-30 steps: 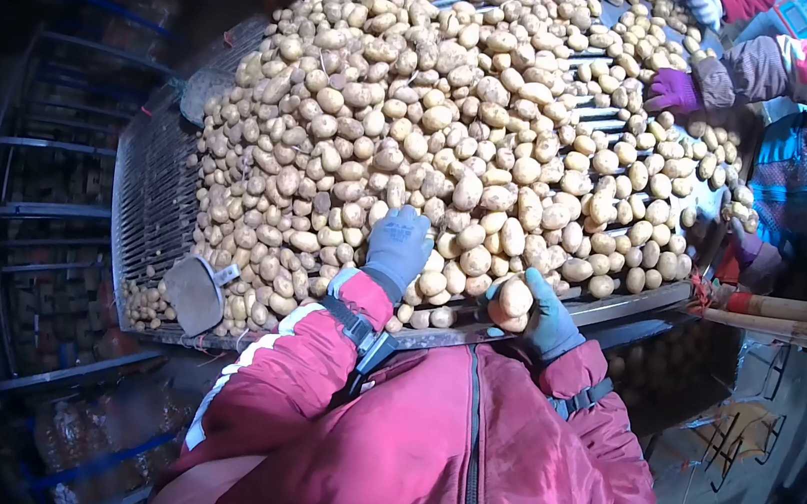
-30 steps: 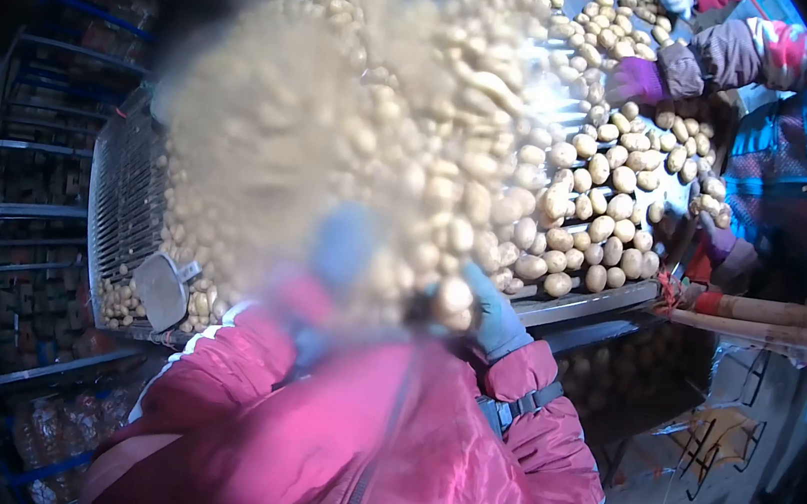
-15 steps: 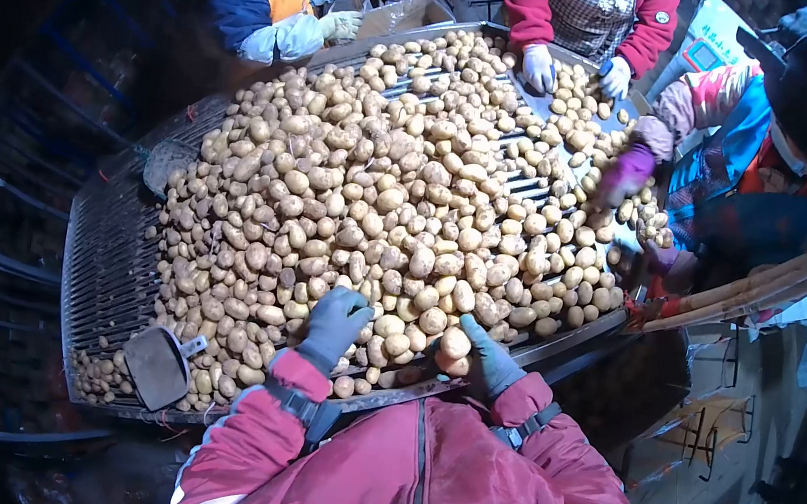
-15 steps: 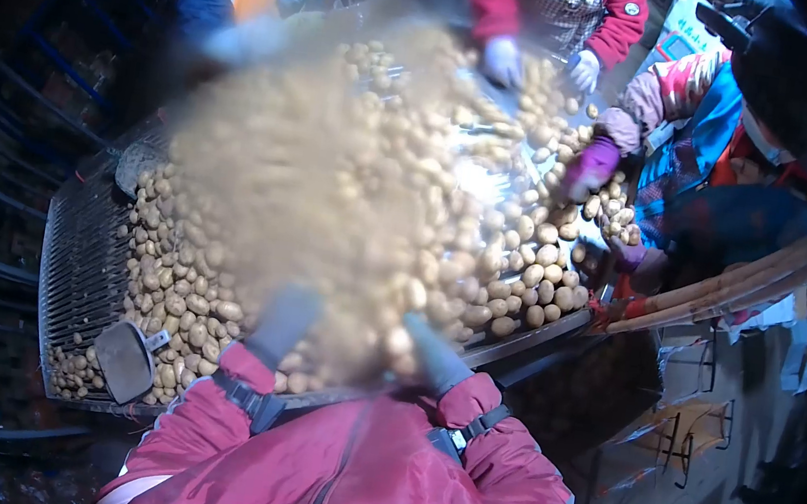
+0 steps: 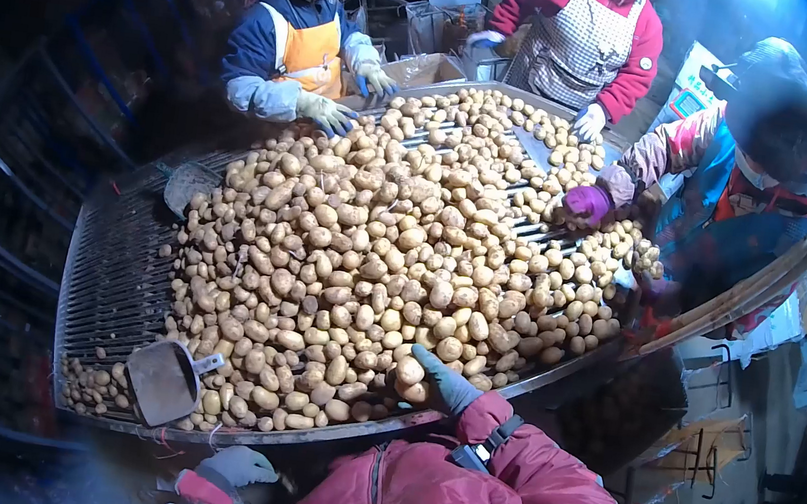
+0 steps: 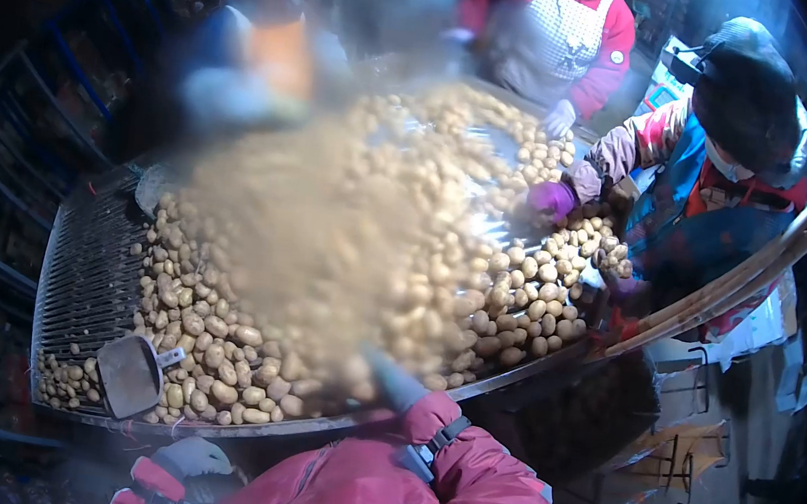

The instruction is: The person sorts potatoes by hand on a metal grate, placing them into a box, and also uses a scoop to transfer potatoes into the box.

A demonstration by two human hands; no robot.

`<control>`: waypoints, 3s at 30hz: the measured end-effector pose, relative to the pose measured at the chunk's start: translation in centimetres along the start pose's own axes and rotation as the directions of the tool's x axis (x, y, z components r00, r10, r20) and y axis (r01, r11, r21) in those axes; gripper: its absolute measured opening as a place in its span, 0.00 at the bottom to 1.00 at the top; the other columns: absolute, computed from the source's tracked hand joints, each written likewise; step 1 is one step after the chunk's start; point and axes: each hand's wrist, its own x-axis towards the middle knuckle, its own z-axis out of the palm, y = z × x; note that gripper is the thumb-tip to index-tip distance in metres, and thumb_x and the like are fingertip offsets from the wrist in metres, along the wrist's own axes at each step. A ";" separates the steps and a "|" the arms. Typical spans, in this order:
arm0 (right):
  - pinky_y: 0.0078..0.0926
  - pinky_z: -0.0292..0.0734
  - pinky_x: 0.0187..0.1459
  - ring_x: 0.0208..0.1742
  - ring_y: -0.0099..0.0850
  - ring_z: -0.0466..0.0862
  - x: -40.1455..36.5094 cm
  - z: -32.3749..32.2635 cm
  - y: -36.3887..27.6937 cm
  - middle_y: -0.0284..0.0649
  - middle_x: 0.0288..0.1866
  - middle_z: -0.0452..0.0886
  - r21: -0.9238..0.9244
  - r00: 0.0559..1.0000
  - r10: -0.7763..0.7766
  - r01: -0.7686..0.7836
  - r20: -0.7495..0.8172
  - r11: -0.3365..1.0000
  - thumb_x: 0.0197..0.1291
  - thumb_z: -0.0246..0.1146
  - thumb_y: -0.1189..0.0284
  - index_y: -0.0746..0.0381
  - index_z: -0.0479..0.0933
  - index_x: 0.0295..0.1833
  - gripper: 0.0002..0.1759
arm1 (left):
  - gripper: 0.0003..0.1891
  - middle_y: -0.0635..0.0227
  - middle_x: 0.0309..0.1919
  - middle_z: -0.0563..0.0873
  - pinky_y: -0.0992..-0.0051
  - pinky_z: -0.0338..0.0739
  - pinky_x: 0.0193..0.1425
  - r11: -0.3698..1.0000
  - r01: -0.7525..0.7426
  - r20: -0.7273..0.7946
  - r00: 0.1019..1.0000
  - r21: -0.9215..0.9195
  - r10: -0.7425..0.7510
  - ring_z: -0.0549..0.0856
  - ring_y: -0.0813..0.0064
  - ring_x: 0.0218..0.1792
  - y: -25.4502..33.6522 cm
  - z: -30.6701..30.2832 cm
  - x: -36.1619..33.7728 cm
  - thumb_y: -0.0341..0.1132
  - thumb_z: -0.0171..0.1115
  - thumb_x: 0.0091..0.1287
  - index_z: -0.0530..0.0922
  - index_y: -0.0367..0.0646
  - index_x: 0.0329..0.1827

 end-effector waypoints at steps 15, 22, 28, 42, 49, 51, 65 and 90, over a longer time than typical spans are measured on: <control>0.36 0.81 0.67 0.63 0.38 0.84 -2.4 -1.3 4.6 0.46 0.65 0.82 -0.316 0.953 -0.236 0.286 0.189 0.905 0.74 0.62 0.47 0.61 0.74 0.70 0.32 | 0.37 0.47 0.69 0.78 0.61 0.76 0.71 0.835 -0.534 -0.418 0.794 -0.133 0.441 0.80 0.52 0.68 21.0 -0.5 13.4 0.54 0.68 0.71 0.72 0.42 0.76; 0.43 0.82 0.62 0.60 0.39 0.86 -3.0 -10.4 8.0 0.43 0.62 0.85 -0.092 0.950 -0.311 0.306 -0.040 0.947 0.72 0.64 0.45 0.57 0.77 0.68 0.32 | 0.41 0.46 0.69 0.77 0.58 0.71 0.75 0.773 -0.628 -0.159 0.757 0.090 0.634 0.77 0.49 0.71 26.7 3.8 17.8 0.56 0.69 0.68 0.68 0.40 0.78; 0.34 0.70 0.76 0.72 0.37 0.75 -6.8 -10.9 6.8 0.44 0.73 0.76 0.169 0.897 -0.425 0.440 -0.122 0.882 0.70 0.65 0.73 0.64 0.69 0.76 0.31 | 0.43 0.47 0.70 0.76 0.57 0.70 0.76 0.684 -0.725 -0.060 0.681 0.086 0.730 0.75 0.49 0.72 30.4 5.7 20.2 0.54 0.71 0.67 0.66 0.39 0.79; 0.40 0.87 0.48 0.48 0.41 0.90 -15.6 -11.1 2.3 0.49 0.48 0.90 0.150 0.760 -0.603 0.644 -0.244 0.750 0.68 0.57 0.44 0.70 0.85 0.53 0.36 | 0.36 0.50 0.70 0.75 0.54 0.66 0.78 0.672 -0.619 -0.408 0.535 0.406 0.739 0.72 0.47 0.71 24.7 -3.8 27.2 0.41 0.74 0.64 0.72 0.39 0.74; 0.48 0.86 0.53 0.46 0.47 0.89 -13.9 -11.6 2.9 0.54 0.47 0.88 0.211 0.787 -0.571 0.614 -0.233 0.760 0.70 0.58 0.47 0.72 0.81 0.58 0.35 | 0.43 0.53 0.78 0.68 0.46 0.52 0.83 0.688 -0.233 -0.497 0.539 0.687 0.680 0.60 0.46 0.81 19.3 -3.8 29.8 0.50 0.70 0.63 0.66 0.46 0.81; 0.52 0.86 0.53 0.47 0.50 0.88 -13.0 -12.7 2.5 0.53 0.48 0.87 0.263 0.682 -0.566 0.716 -0.464 0.647 0.68 0.62 0.47 0.68 0.79 0.60 0.34 | 0.42 0.56 0.79 0.69 0.47 0.52 0.84 0.699 -0.211 -0.512 0.545 0.683 0.664 0.62 0.48 0.81 19.1 -3.7 30.2 0.51 0.68 0.65 0.66 0.47 0.82; 0.64 0.84 0.58 0.66 0.67 0.80 -13.2 -15.1 2.4 0.66 0.73 0.73 0.103 0.502 -0.804 0.861 -0.318 0.497 0.61 0.53 0.27 0.77 0.72 0.70 0.59 | 0.42 0.55 0.79 0.69 0.48 0.57 0.81 0.651 -0.203 -0.488 0.511 0.731 0.708 0.66 0.52 0.79 18.6 -4.1 33.0 0.53 0.66 0.68 0.63 0.49 0.83; 0.63 0.82 0.60 0.63 0.61 0.82 -27.4 -20.4 14.0 0.55 0.64 0.82 0.320 0.408 -0.753 0.908 -0.517 0.272 0.62 0.63 0.36 0.73 0.76 0.65 0.48 | 0.39 0.53 0.77 0.71 0.52 0.59 0.82 0.617 -0.184 -0.488 0.459 0.765 0.743 0.68 0.52 0.78 21.0 -3.7 31.1 0.52 0.64 0.72 0.64 0.44 0.82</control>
